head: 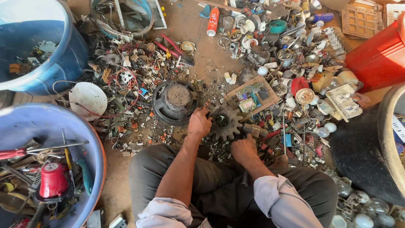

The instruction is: The person sits on the floor and uses a hammer to repeatedly strike a small metal component held in their left hand. The task involves breaking down the component into smaller pieces amidst a cluttered environment of electronic waste.

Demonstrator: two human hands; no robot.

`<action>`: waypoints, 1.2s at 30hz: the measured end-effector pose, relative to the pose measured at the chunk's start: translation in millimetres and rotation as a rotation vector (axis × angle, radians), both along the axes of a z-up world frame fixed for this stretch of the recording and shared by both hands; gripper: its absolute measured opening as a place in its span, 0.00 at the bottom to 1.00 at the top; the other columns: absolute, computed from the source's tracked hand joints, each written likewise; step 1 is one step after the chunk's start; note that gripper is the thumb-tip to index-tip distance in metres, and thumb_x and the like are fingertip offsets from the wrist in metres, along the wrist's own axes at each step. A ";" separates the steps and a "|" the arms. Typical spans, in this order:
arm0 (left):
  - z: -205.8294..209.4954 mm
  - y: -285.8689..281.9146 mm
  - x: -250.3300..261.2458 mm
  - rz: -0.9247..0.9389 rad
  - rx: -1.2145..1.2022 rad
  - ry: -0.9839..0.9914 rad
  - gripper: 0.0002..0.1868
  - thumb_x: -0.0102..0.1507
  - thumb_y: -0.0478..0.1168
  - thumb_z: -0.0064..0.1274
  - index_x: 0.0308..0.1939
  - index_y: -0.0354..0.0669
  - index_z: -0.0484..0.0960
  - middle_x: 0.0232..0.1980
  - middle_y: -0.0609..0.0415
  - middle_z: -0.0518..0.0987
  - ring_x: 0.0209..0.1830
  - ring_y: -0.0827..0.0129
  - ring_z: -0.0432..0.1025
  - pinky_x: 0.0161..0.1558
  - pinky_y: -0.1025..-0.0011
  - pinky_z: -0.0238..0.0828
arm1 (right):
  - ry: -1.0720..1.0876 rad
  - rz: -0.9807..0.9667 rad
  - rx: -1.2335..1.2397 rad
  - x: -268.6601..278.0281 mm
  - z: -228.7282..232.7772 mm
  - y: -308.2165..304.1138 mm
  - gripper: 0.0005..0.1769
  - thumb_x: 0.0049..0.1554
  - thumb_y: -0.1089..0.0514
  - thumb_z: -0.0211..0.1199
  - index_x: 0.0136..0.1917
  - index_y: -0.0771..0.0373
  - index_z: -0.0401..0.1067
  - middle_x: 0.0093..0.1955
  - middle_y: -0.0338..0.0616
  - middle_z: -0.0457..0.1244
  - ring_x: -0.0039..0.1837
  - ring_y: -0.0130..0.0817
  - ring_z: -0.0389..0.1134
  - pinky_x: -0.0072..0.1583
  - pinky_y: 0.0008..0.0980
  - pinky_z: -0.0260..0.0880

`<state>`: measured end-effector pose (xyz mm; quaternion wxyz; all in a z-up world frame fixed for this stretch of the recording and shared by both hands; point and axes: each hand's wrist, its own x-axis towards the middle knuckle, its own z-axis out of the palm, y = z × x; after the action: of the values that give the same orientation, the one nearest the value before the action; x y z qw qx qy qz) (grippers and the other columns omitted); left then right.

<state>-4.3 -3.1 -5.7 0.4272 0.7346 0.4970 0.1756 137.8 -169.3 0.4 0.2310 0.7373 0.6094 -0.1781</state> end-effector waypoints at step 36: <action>-32.6 -14.9 -5.9 -0.029 0.171 0.003 0.14 0.61 0.40 0.61 0.46 0.33 0.82 0.52 0.32 0.74 0.49 0.38 0.74 0.52 0.52 0.71 | -0.047 -1.549 0.886 97.9 124.9 -333.7 0.18 0.60 0.47 0.69 0.59 0.59 0.79 0.50 0.53 0.71 0.52 0.43 0.73 0.58 0.39 0.71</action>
<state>-10.2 -17.9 -38.3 0.3647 0.7757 0.4703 0.2100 235.7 -503.1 125.4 -0.2479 0.9673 -0.0518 -0.0172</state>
